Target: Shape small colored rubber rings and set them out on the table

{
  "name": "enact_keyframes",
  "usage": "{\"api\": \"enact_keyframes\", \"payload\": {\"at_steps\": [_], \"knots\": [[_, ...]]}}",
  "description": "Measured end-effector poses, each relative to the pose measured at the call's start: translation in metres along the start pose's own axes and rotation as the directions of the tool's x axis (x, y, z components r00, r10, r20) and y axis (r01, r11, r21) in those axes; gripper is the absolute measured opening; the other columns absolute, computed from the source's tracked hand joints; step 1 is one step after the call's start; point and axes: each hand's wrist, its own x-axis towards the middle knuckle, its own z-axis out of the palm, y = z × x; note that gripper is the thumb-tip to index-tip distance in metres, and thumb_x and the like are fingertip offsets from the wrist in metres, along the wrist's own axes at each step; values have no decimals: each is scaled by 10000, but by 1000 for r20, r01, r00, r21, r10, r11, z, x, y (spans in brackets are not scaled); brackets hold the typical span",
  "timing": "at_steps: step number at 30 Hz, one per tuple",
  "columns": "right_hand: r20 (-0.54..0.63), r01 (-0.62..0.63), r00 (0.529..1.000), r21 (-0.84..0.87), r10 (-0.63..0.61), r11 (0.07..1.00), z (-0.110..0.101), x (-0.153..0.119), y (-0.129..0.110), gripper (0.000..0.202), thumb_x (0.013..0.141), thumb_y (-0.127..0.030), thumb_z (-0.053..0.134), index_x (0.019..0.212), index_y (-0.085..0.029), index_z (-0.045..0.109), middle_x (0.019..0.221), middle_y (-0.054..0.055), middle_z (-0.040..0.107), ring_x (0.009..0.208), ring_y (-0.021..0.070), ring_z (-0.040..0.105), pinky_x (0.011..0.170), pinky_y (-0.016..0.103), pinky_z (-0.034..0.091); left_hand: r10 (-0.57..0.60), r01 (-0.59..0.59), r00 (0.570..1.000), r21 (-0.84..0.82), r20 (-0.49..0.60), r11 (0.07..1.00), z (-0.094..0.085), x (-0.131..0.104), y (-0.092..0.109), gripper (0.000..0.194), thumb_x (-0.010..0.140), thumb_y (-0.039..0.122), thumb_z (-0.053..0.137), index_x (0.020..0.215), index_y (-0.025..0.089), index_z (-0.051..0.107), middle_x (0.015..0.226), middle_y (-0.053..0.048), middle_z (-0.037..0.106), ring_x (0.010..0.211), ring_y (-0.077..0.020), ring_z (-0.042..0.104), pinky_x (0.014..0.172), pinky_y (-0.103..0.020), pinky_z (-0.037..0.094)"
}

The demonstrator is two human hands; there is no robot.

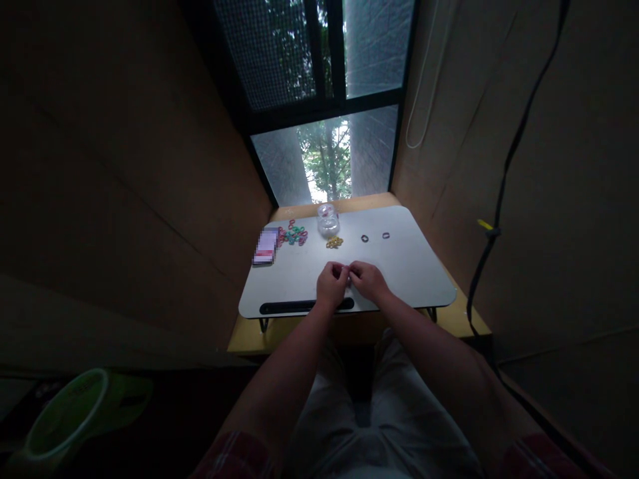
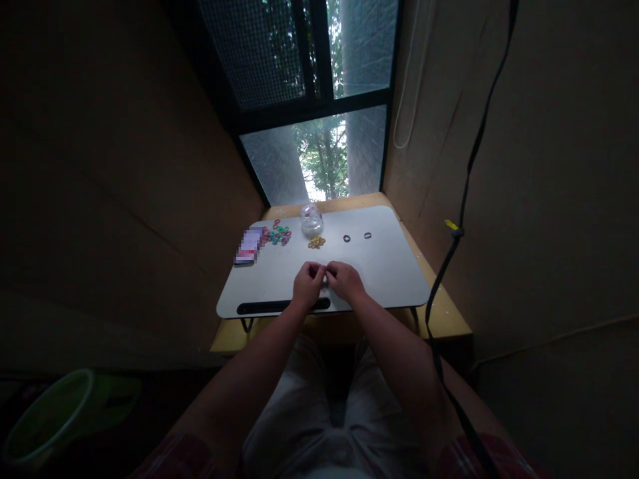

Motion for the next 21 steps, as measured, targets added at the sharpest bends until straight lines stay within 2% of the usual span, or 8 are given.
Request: {"api": "enact_keyframes", "payload": {"at_steps": [6,13,21], "knots": [[0,-6,1000,11,6,1000,1,1,0,154,822,-267,538,718,-207,636,681,3,636,624,132,530,598,237,355,-43,43,999,-23,-28,999,1,6,-5,148,797,330,570,771,187,594,693,12,604,640,-113,543,628,-244,413],[23,-16,1000,-27,17,999,1,0,-1,129,820,-268,530,726,-215,602,654,-7,599,596,133,488,578,243,319,-35,36,999,-148,6,988,-2,10,-13,177,796,351,550,792,179,589,659,17,593,628,-113,552,625,-242,429],[35,-6,999,-45,8,999,-2,0,-7,130,820,-251,503,706,-213,555,632,-9,552,589,133,446,568,242,290,-132,90,985,-329,-110,940,-3,16,-19,241,786,414,540,780,173,543,631,26,548,586,-97,521,595,-233,435]]}}
